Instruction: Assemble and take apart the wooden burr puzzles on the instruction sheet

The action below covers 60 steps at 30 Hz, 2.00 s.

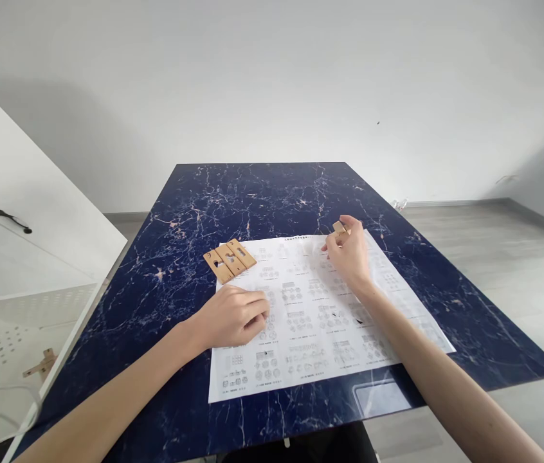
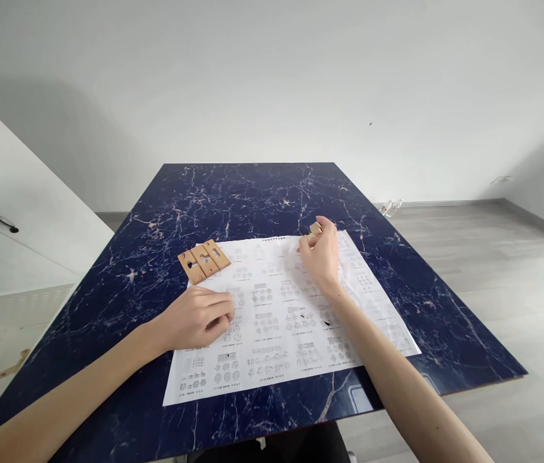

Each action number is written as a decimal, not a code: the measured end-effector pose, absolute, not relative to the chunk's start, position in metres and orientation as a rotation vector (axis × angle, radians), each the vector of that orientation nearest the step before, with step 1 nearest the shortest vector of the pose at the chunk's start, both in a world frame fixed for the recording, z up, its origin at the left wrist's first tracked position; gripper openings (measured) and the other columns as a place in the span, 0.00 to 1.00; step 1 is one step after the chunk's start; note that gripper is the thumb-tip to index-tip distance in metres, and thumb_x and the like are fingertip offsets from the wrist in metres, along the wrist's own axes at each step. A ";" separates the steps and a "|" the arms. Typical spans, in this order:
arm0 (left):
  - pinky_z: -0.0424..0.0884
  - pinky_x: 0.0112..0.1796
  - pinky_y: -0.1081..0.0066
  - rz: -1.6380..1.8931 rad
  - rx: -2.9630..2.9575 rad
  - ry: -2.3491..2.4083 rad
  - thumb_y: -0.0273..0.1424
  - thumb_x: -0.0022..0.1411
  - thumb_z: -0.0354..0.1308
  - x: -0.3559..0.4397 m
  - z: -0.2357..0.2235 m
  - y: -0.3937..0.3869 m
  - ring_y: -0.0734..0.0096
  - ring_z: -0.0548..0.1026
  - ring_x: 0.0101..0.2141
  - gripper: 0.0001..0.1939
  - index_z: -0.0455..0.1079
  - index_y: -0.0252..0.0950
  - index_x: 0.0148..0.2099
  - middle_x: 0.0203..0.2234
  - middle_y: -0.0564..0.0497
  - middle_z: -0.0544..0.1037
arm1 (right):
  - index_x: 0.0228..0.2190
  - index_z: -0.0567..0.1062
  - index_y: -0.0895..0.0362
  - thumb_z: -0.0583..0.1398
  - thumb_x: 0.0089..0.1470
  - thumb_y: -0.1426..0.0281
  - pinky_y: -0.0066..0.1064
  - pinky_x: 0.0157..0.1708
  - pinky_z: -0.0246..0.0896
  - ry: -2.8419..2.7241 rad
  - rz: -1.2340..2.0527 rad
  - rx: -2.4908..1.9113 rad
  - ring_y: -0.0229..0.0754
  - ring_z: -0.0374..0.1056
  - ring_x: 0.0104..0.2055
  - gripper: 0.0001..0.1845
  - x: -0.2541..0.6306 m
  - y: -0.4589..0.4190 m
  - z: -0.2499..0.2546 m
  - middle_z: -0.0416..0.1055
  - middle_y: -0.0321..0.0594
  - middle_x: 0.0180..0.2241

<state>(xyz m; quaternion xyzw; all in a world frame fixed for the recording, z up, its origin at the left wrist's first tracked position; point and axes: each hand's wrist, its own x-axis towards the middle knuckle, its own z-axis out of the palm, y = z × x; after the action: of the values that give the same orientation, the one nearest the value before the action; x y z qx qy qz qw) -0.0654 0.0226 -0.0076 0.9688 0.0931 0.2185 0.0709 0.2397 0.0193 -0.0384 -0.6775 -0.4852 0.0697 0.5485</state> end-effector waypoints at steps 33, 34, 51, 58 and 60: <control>0.79 0.52 0.52 0.738 1.985 0.785 0.44 0.66 0.69 -0.067 -0.001 0.019 0.52 0.78 0.56 0.35 0.61 0.48 0.69 0.64 0.39 0.70 | 0.39 0.75 0.53 0.64 0.66 0.60 0.31 0.26 0.56 -1.064 1.619 -0.562 0.34 0.58 0.23 0.10 0.160 -0.024 -0.007 0.70 0.34 0.33; 0.78 0.54 0.50 0.709 1.981 0.766 0.44 0.65 0.69 -0.067 -0.001 0.019 0.51 0.78 0.56 0.35 0.61 0.48 0.69 0.63 0.40 0.72 | 0.40 0.75 0.52 0.65 0.65 0.59 0.31 0.25 0.56 -1.067 1.637 -0.547 0.34 0.59 0.23 0.10 0.159 -0.024 -0.007 0.70 0.34 0.33; 0.81 0.52 0.58 0.832 1.824 0.753 0.37 0.60 0.71 -0.070 0.009 0.027 0.54 0.83 0.50 0.28 0.72 0.42 0.62 0.53 0.43 0.83 | 0.46 0.72 0.53 0.61 0.69 0.60 0.32 0.28 0.57 -1.497 1.128 -1.080 0.39 0.62 0.29 0.11 0.149 -0.029 -0.005 0.70 0.35 0.31; 0.81 0.44 0.64 0.909 1.996 0.787 0.40 0.57 0.73 -0.070 0.005 0.025 0.61 0.82 0.40 0.24 0.75 0.41 0.54 0.41 0.50 0.83 | 0.32 0.66 0.53 0.59 0.67 0.66 0.31 0.27 0.58 -1.788 1.073 -1.168 0.39 0.63 0.27 0.10 0.146 -0.032 -0.005 0.71 0.36 0.30; 0.80 0.44 0.63 0.946 2.072 0.821 0.40 0.55 0.74 -0.070 0.002 0.023 0.62 0.81 0.39 0.26 0.75 0.42 0.54 0.40 0.51 0.82 | 0.30 0.64 0.53 0.59 0.66 0.68 0.31 0.26 0.58 -1.787 1.050 -1.192 0.38 0.64 0.26 0.11 0.144 -0.032 -0.008 0.71 0.36 0.29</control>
<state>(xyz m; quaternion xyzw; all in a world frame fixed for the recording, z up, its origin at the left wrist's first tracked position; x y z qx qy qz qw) -0.0701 0.0232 0.0024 0.8008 0.3173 0.3655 0.3526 0.1445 -0.0323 -0.0076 -0.4639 -0.6953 0.4086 0.3666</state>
